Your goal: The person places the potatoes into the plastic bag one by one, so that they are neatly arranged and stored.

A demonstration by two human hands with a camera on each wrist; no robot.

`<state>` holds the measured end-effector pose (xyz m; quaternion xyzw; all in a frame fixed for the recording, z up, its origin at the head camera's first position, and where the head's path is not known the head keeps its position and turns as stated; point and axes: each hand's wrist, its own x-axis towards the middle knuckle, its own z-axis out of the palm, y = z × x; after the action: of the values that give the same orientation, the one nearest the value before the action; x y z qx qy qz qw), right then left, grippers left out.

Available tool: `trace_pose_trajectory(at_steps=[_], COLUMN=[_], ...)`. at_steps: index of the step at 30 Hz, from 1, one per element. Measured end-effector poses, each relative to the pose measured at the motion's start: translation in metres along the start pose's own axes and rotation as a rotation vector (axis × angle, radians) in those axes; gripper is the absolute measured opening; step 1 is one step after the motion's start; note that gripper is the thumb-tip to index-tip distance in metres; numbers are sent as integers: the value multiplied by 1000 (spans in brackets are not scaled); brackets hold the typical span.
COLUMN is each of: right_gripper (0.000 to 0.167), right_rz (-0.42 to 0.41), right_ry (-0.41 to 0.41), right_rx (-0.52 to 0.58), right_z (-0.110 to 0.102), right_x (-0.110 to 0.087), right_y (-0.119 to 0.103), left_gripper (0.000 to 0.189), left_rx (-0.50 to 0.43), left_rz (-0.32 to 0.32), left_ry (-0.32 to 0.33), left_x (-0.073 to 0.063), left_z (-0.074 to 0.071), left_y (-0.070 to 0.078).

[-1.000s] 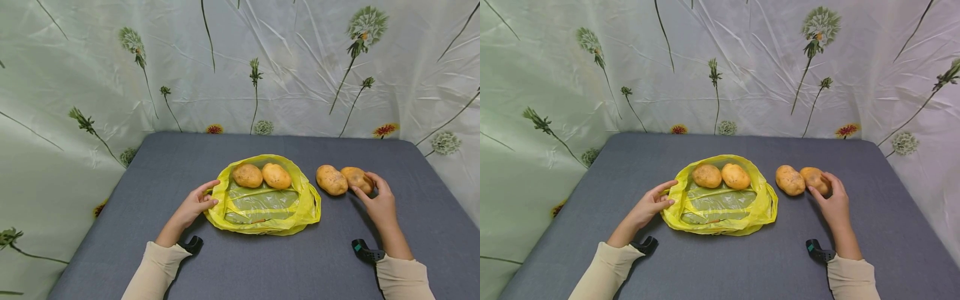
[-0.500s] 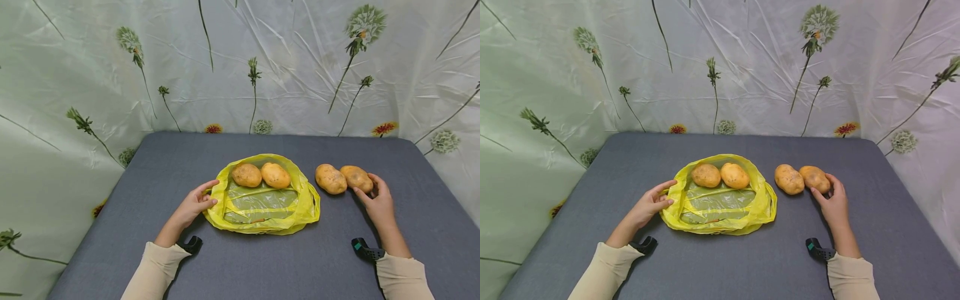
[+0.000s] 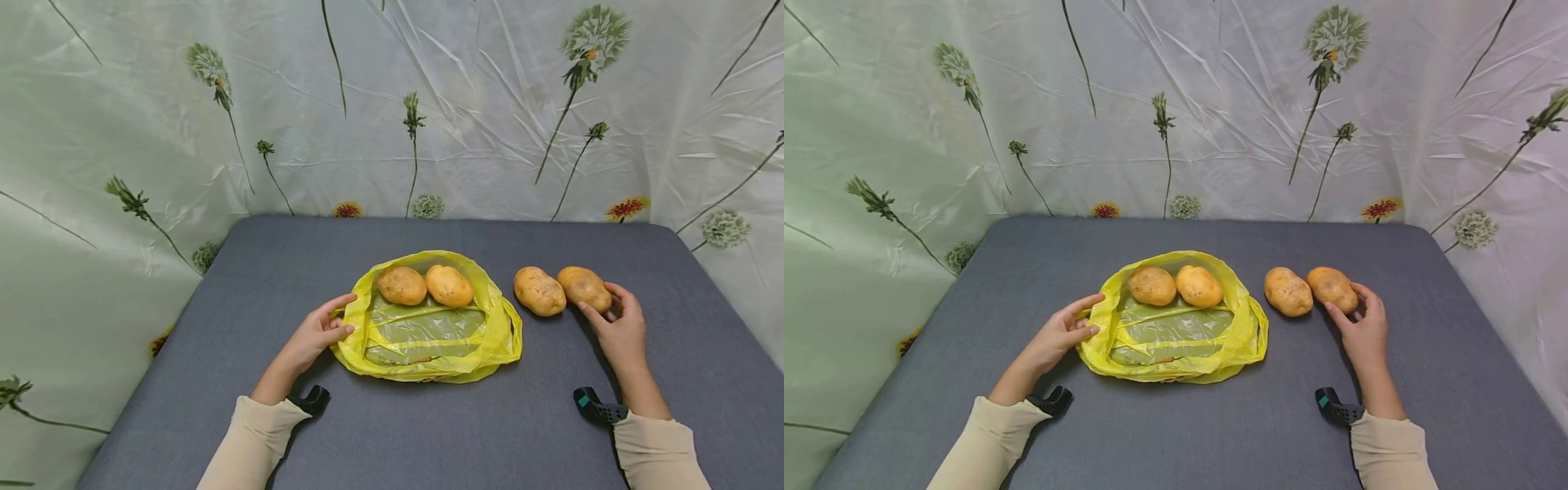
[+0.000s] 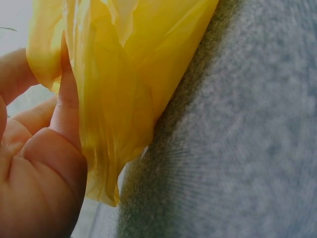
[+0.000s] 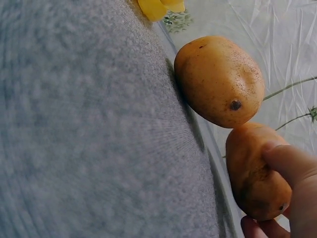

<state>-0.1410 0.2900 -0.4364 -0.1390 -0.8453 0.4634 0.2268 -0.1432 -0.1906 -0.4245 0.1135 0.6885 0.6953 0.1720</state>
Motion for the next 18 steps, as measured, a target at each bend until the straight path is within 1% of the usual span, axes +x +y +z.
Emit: trace_pose_trajectory(at_steps=[3,8,18], right_gripper=[55,54,54], right_rz=[-7,-26,-73], right_ry=[32,76,140], right_rx=[7,58,151], right_z=[-1,-1,-1], right_x=[-1,-1,0], right_y=[-2,-5,-9], left_gripper=[60,60,60], left_rx=[3,7,7], left_rz=[0,3,8], left_ry=[0,1,1], left_x=[0,0,0], left_z=[0,0,1], left_y=[0,1,0])
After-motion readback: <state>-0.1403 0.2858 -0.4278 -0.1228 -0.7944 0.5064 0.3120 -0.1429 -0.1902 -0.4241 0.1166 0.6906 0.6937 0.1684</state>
